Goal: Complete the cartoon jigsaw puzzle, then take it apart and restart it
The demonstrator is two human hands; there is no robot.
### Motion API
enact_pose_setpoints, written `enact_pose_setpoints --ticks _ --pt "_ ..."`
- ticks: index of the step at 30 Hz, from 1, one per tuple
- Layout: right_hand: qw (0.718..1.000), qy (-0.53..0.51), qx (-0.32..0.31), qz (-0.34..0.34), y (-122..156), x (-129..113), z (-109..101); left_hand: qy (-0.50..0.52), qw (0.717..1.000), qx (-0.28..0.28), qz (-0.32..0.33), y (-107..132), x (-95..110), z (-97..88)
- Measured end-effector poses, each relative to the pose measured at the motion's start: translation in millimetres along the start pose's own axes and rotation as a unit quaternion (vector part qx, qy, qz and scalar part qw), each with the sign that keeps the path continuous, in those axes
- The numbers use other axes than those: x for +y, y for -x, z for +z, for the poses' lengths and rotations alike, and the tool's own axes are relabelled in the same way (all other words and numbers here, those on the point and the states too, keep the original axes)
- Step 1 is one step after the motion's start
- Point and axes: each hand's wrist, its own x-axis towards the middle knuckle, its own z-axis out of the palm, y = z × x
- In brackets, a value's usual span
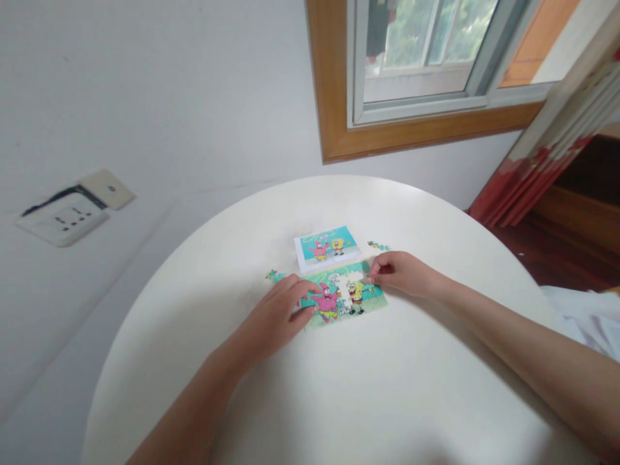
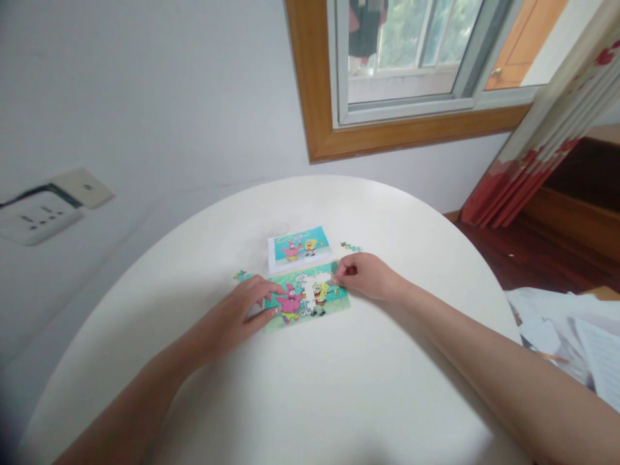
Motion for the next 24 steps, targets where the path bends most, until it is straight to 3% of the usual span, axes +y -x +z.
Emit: enact_pose_setpoints --ticks 15,24 --pt "0.999 0.03 0.037 -0.003 3.7 -10.0 1.7 -0.012 1.0 0.001 -0.004 -1.1 2.7 -0.9" --pt "0.999 0.001 0.034 0.003 1.7 -3.7 3.7 -0.017 1.0 0.0 0.002 -0.9 1.2 -0.4"
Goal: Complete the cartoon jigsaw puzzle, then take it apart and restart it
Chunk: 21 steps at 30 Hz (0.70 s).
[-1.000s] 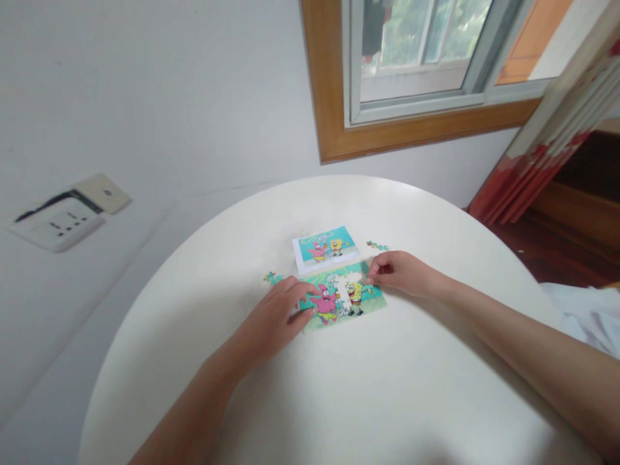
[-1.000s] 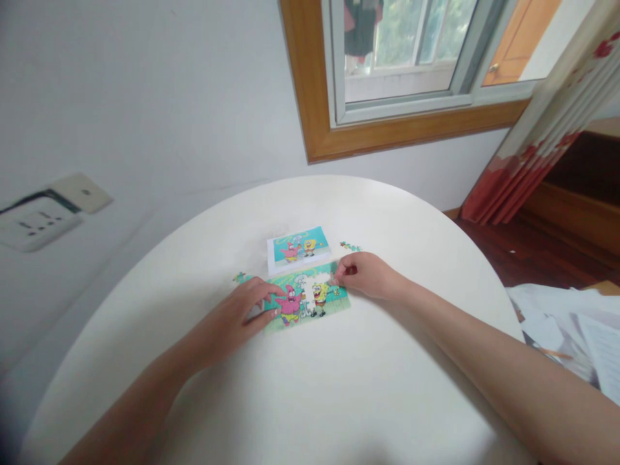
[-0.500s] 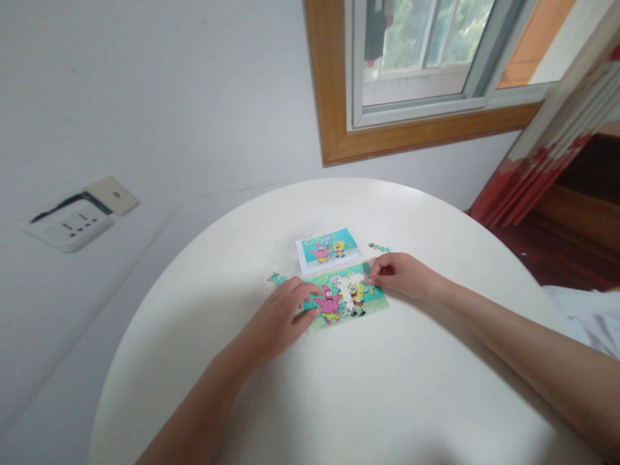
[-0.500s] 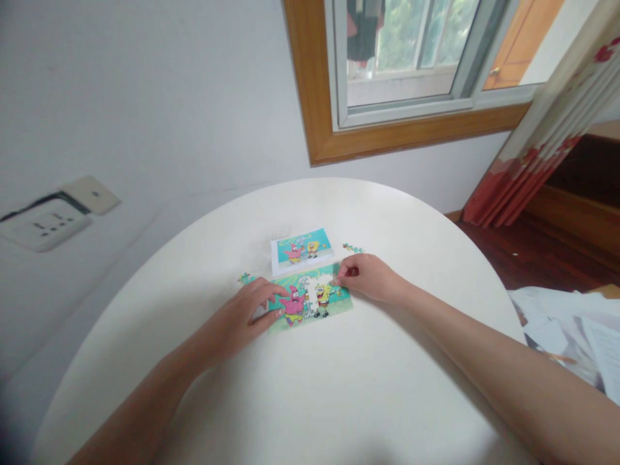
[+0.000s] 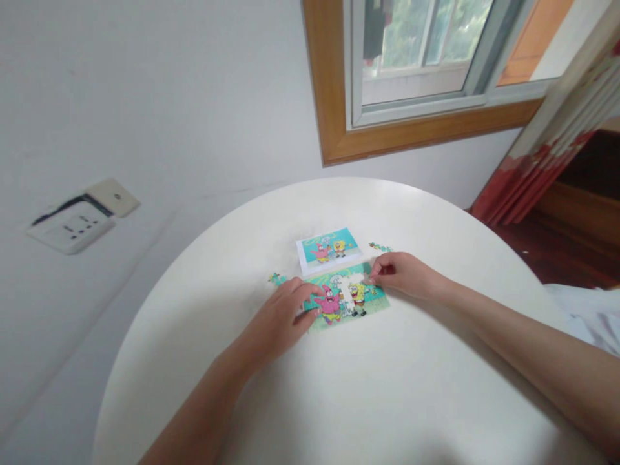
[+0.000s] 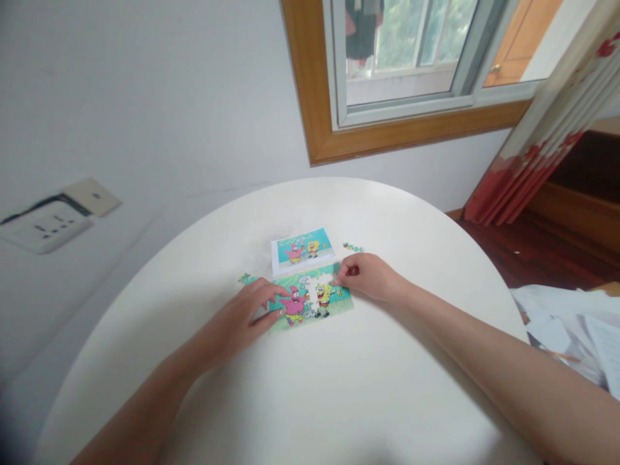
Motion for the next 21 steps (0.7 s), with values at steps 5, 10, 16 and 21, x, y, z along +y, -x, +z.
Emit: enact_pose_setpoints --ticks 5,10,16,21 --pt "0.999 -0.033 -0.005 -0.003 0.7 -2.3 -4.2 0.002 1.0 0.006 0.003 -0.1 1.4 -0.5" --pt "0.994 -0.107 0.014 0.007 1.3 -8.0 -7.0 0.001 1.0 0.005 0.01 1.3 0.6 -0.3" --pt "0.988 -0.153 0.025 -0.017 0.9 -8.2 3.0 -0.003 1.0 0.009 0.008 2.0 -0.1 0.9" --pt "0.99 -0.131 0.055 -0.019 2.4 -11.0 7.4 -0.002 1.0 0.015 0.008 1.3 0.2 1.0"
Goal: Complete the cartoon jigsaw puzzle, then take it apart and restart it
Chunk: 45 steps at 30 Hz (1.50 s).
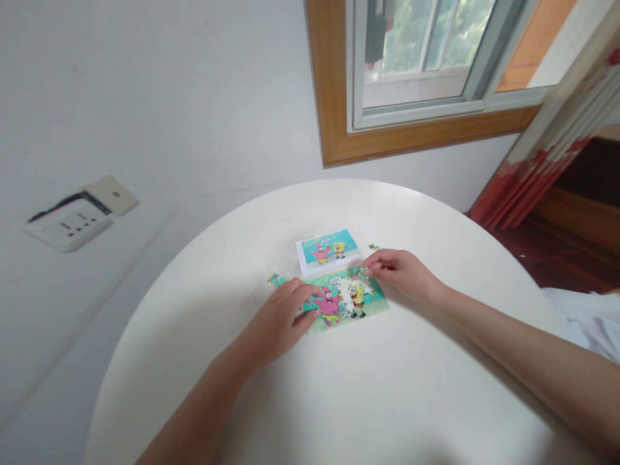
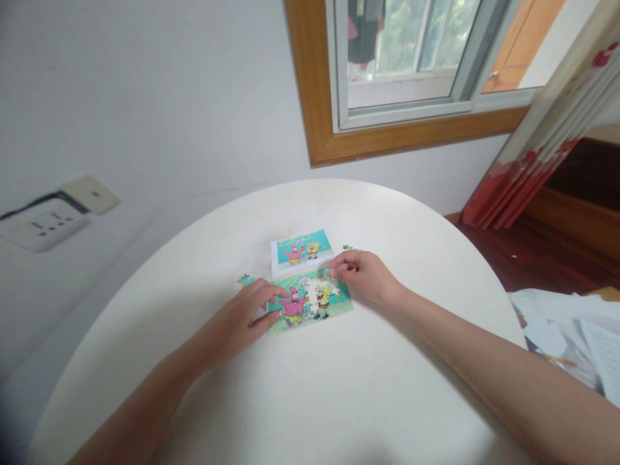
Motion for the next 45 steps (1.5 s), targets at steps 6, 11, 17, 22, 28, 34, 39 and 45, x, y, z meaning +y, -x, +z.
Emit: enact_pose_setpoints --ticks 6,11,17,22,28,34,39,45 --pt "1.0 -0.007 0.02 -0.007 1.2 -2.5 1.0 0.005 1.0 0.007 0.003 -1.0 0.8 -0.5" --pt "0.998 -0.056 0.026 0.032 1.3 -6.6 2.4 0.002 1.0 0.008 0.01 -1.1 -1.2 0.9" --pt "0.997 -0.043 0.05 0.03 0.7 -7.8 4.0 0.009 1.0 0.013 0.006 -0.4 -2.2 1.6" --pt "0.996 0.053 0.075 0.003 0.6 -3.8 8.2 0.007 1.0 0.004 0.002 -0.6 -0.4 0.8" --pt "0.996 0.052 0.065 0.011 -0.5 -2.3 11.4 0.007 1.0 0.012 0.003 -1.3 0.5 1.1" --pt "0.995 0.075 0.063 -0.002 2.1 -2.9 11.9 0.009 1.0 0.011 0.003 -1.2 -0.3 2.1" --pt "0.994 0.085 0.059 -0.015 2.7 -0.3 11.7 0.011 1.0 0.009 0.001 -0.8 0.9 1.0" --pt "0.993 0.086 0.075 0.0 0.2 -0.5 9.3 0.004 1.0 0.006 0.003 -0.3 -0.7 2.5"
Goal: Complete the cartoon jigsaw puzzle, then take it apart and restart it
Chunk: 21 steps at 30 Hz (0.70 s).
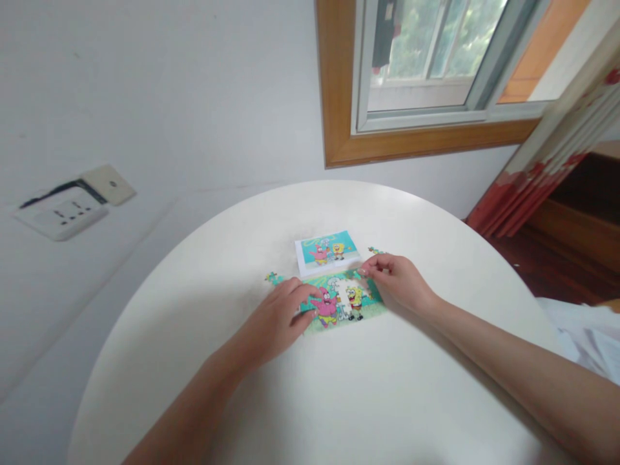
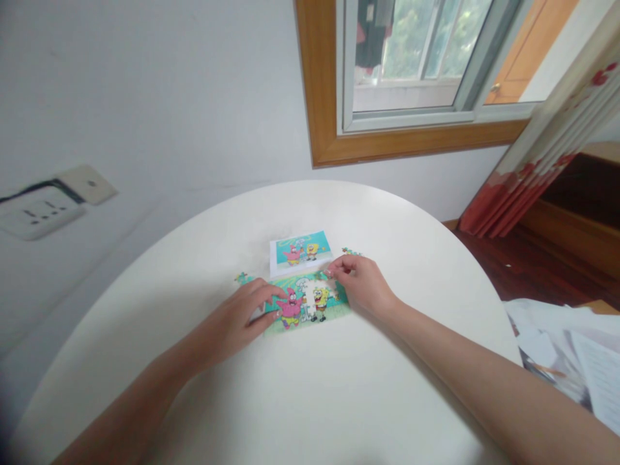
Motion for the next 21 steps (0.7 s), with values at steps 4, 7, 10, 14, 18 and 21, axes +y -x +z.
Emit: enact_pose_setpoints --ticks 4,7,10,14,18,21 --pt "1.0 0.013 -0.004 -0.017 -1.5 -1.7 -2.2 0.0 1.0 -0.005 -0.004 -0.5 -0.1 -0.2" --pt "1.0 0.016 -0.005 -0.016 -1.8 -1.9 -2.6 0.001 1.0 -0.005 -0.006 -1.0 0.3 -0.6" --pt "1.0 0.012 -0.002 -0.018 -1.0 -1.9 -1.3 0.001 1.0 -0.002 -0.001 -0.5 0.4 0.2" --pt "0.999 0.004 -0.003 -0.04 -2.2 -0.7 -5.9 -0.001 1.0 0.002 0.003 0.0 0.8 -0.1" --pt "0.997 0.007 0.058 -0.057 -11.7 5.3 -30.5 -0.014 0.998 0.049 -0.031 -3.7 0.9 -11.8" --pt "0.989 -0.015 0.144 -0.044 -21.5 13.7 -52.8 -0.034 0.982 0.157 -0.102 -4.9 -4.0 -27.4"
